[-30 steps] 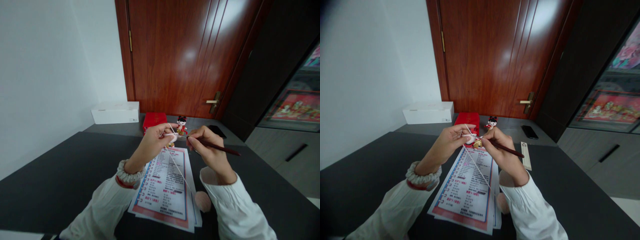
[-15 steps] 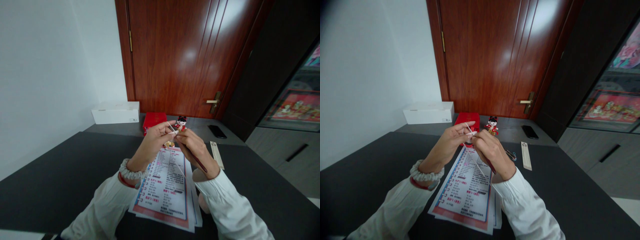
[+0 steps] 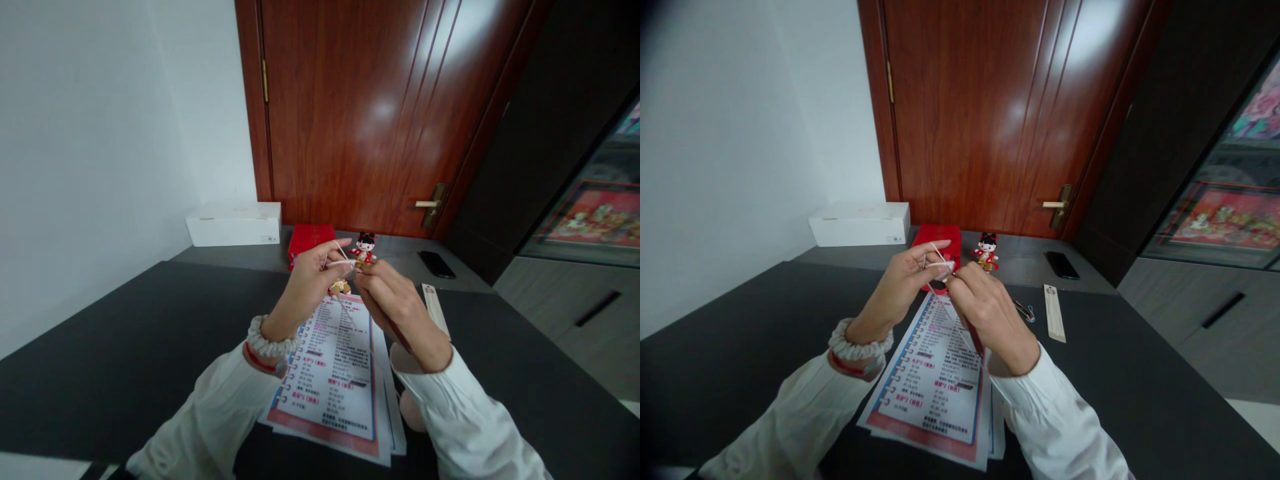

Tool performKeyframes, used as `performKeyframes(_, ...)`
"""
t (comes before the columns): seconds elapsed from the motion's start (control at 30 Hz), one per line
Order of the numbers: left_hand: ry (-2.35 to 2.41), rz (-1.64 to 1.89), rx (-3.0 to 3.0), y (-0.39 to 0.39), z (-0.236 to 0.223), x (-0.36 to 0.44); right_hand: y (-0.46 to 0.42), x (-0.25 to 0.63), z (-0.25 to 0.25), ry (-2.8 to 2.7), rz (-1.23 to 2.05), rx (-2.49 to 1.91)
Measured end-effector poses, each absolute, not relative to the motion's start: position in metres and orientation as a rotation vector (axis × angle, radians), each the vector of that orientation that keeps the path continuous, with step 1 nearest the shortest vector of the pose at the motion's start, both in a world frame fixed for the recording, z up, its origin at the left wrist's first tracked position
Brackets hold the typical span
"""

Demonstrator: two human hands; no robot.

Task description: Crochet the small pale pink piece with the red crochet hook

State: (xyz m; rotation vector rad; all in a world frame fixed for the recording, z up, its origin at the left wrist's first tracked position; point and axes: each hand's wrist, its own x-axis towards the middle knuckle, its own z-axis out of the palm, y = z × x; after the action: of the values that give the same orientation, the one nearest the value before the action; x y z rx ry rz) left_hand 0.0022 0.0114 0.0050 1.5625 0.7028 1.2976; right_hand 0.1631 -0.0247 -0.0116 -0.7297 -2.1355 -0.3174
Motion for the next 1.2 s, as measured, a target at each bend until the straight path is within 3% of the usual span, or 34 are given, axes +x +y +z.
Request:
performKeyframes(0.17,0.758,1.299,1.659,0.011,0.002,-0.001,-0.030,0.176,-0.013,-1.968,-0.004,-0.651)
performKeyframes(0.33,0.733,1.257,1.790,0.009,-0.001,-0.003,-0.027,0.185,-0.017,-1.635,0.516,-0.706)
performKeyframes(0.57,0.579,1.166,1.583,0.004,-0.004,0.000,-0.008,0.181,-0.022,-1.403,1.051,-0.481)
performKeyframes(0.7,0.518,1.122,1.439,0.003,0.001,0.005,-0.011,0.168,-0.021,-1.491,0.845,-0.499)
performKeyframes(0.9,0.444,1.190,1.258,0.005,0.006,0.014,-0.010,0.161,-0.030,-1.887,-0.250,-0.642)
performKeyframes(0.97,0.443,1.176,1.209,0.005,0.005,0.013,-0.005,0.160,-0.036,-1.891,-0.432,-0.622)
performKeyframes(1.03,0.446,1.124,1.179,0.005,0.004,0.010,-0.002,0.159,-0.040,-1.864,-0.366,-0.524)
performKeyframes(1.2,0.416,1.037,1.161,0.007,0.003,-0.001,-0.008,0.170,-0.033,-1.685,0.370,-0.468)
